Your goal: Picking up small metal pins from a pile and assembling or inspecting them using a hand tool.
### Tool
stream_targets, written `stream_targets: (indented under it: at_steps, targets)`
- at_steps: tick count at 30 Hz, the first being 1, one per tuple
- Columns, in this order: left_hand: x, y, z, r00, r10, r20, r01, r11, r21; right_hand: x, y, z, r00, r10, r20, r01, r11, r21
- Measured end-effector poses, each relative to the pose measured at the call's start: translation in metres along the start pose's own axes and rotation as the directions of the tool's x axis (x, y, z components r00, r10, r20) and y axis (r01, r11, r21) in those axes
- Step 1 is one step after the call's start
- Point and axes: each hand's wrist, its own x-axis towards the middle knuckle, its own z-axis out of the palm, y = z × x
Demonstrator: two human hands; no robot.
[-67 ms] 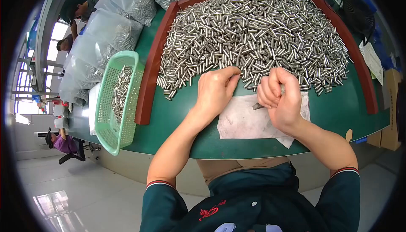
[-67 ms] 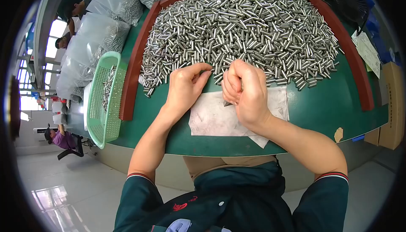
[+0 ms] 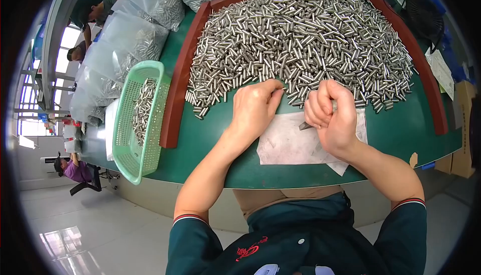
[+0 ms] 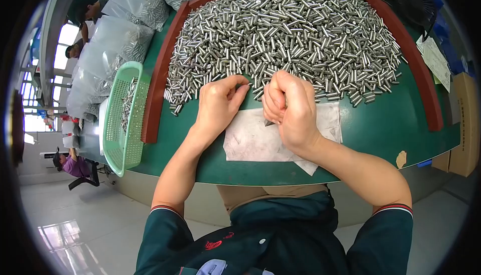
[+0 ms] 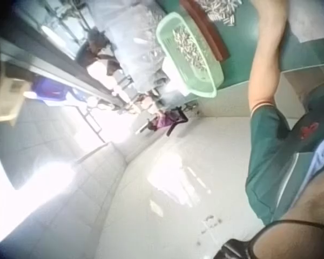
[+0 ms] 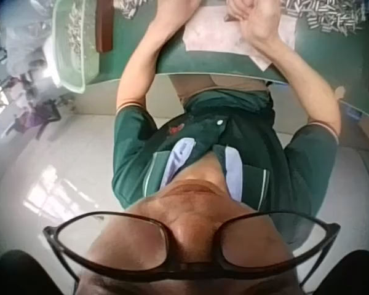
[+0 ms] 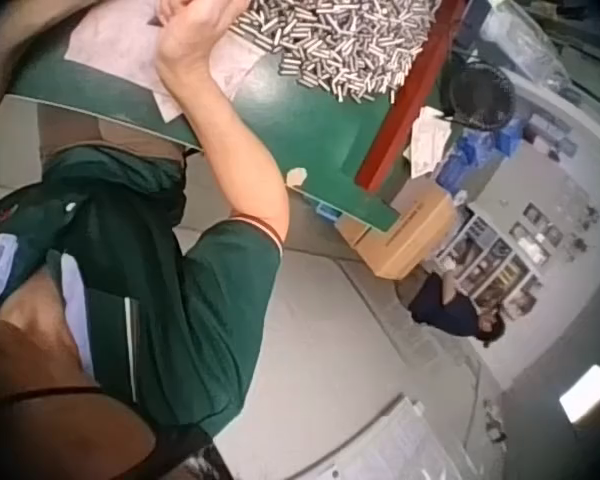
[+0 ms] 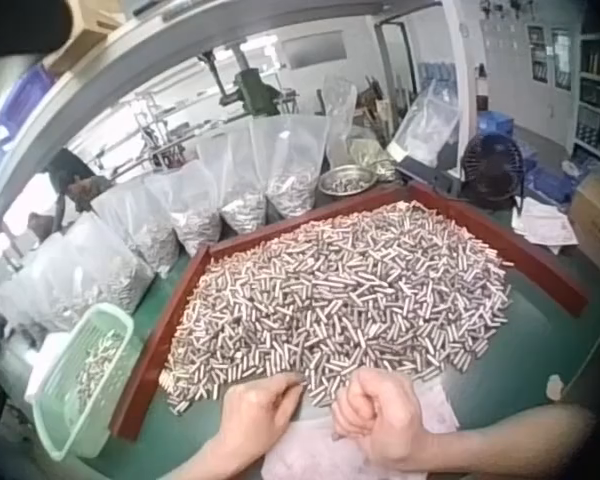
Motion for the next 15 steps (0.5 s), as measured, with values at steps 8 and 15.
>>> stream_targets:
  at_steps: [8,15]
  targets:
    - [-0.007,-0.011,-0.012,0.996,0.086,-0.01,-0.086,0.996,0.011,0.0,-0.001,0.003,1.0,0.012,-0.011,-0.012,1.0,0.01]
    - [-0.006,-0.004,-0.01,0.998,0.062,0.028,-0.064,0.995,0.075,0.0,-0.001,0.003,1.0,0.009,-0.014,-0.009,1.0,-0.004]
